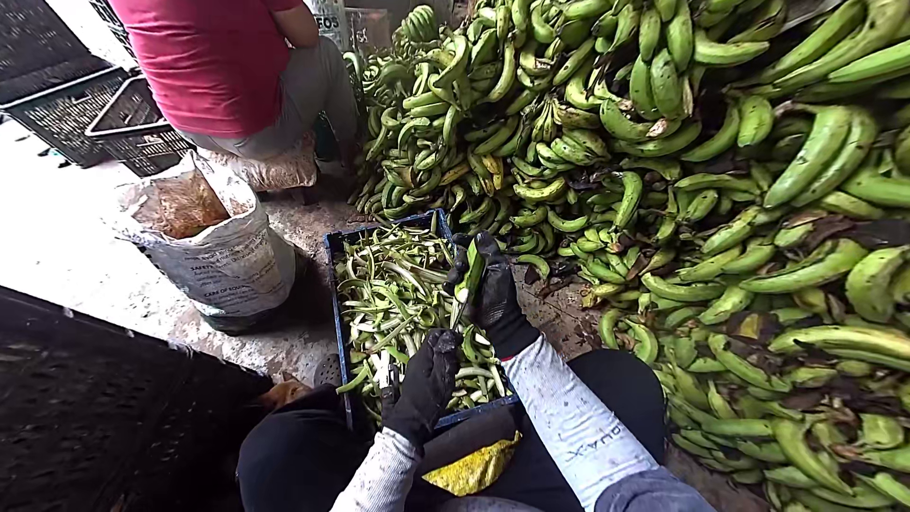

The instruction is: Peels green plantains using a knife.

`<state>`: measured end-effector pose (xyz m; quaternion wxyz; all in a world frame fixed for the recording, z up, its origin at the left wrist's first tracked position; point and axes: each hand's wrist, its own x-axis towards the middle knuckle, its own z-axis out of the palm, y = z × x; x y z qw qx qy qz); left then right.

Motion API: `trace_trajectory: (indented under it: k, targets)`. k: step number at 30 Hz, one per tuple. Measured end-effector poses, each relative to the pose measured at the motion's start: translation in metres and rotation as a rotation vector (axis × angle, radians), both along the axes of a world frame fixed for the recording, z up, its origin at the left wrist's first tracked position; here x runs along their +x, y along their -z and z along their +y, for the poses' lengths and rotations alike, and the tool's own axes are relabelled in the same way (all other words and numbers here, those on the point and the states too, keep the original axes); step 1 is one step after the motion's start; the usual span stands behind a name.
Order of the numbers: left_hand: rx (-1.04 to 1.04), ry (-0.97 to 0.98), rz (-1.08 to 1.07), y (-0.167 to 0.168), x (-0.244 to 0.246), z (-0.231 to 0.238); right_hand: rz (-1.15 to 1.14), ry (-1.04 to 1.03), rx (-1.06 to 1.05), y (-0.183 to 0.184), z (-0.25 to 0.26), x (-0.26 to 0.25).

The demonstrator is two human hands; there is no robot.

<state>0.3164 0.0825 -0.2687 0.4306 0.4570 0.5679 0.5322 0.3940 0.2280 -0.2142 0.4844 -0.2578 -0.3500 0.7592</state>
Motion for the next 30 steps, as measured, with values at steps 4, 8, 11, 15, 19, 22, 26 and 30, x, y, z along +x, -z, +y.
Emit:
trace_trajectory:
  k: [4, 8, 11, 15, 19, 22, 26, 30]
  targets:
    - [-0.065, -0.054, 0.092, 0.008, -0.007, 0.006, -0.017, -0.062, -0.150, 0.011, -0.015, -0.010]
    - [-0.119, -0.077, 0.145, 0.014, -0.012, 0.006, -0.086, -0.078, -0.200, 0.022, -0.023, -0.013]
    - [-0.145, -0.053, 0.199, 0.014, -0.012, 0.006, -0.195, 0.000, 0.039, 0.036, -0.012, -0.007]
    - [-0.154, -0.035, 0.344, 0.014, -0.010, 0.006, -0.185, 0.106, 0.103, 0.042, -0.007, -0.005]
    - [-0.205, -0.031, 0.458, 0.015, -0.018, 0.011, -0.108, 0.018, -0.106, 0.044, -0.016, -0.008]
    - [-0.291, -0.013, 0.507, 0.013, -0.028, 0.015, -0.116, -0.052, -0.213, 0.051, -0.031, -0.012]
    - [-0.394, 0.012, 0.623, 0.009, -0.040, 0.018, -0.121, -0.136, -0.222, 0.063, -0.038, -0.010]
    - [-0.464, 0.093, 0.934, -0.021, -0.062, 0.020, -0.266, -0.440, -0.152, 0.058, -0.036, 0.011]
